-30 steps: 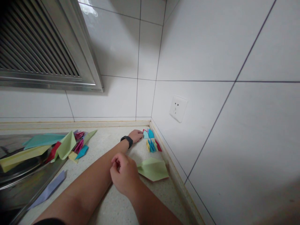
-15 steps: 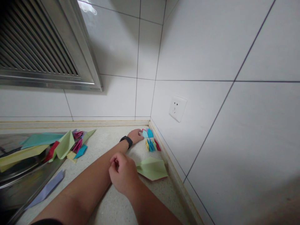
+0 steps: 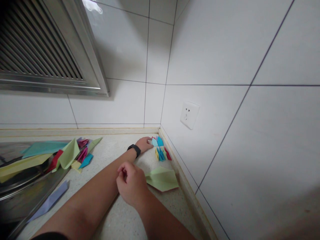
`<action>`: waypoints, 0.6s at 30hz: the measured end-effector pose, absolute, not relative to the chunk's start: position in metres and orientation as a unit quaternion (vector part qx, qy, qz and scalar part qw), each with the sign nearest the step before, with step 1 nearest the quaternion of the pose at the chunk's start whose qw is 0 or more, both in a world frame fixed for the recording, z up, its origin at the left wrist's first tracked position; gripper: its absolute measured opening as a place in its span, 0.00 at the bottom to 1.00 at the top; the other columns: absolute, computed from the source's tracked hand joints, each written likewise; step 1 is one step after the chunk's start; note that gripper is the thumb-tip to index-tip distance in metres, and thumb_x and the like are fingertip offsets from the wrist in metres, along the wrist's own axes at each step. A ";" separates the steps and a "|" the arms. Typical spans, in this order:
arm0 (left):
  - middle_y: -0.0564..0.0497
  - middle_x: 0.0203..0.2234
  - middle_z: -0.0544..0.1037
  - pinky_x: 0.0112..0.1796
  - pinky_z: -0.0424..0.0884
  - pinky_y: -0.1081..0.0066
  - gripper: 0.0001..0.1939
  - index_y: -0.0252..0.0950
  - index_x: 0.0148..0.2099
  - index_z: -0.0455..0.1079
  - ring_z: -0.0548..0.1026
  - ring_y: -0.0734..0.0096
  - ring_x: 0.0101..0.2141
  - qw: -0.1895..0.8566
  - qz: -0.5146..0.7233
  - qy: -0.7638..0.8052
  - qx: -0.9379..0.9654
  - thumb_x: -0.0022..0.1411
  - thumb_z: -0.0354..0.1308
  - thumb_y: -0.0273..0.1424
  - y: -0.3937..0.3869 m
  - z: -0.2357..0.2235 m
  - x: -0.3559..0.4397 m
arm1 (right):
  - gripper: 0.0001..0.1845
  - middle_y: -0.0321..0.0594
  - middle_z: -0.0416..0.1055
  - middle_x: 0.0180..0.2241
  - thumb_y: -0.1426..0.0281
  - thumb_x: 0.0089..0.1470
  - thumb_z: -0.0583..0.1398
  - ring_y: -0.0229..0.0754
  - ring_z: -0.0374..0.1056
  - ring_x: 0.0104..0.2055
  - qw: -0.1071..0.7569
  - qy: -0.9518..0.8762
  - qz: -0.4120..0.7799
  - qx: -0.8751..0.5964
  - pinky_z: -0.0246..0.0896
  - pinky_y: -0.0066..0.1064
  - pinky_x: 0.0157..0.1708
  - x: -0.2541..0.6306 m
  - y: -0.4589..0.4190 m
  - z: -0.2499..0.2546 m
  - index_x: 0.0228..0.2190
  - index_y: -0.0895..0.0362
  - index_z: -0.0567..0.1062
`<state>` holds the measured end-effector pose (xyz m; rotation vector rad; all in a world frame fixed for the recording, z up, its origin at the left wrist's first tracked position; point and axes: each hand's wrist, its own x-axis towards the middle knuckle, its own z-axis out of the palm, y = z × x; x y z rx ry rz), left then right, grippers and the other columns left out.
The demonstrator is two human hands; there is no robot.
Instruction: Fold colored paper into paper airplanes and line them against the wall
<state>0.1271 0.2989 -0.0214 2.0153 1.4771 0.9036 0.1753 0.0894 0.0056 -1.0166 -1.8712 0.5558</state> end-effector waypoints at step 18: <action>0.47 0.32 0.74 0.20 0.62 0.79 0.19 0.33 0.52 0.67 0.70 0.78 0.23 0.325 0.542 0.537 0.560 0.62 0.43 0.29 0.199 0.051 0.076 | 0.06 0.30 0.59 0.22 0.74 0.52 0.52 0.36 0.58 0.23 0.474 -0.767 0.210 -0.378 0.49 0.26 0.24 0.176 0.094 0.000 0.35 0.54 0.64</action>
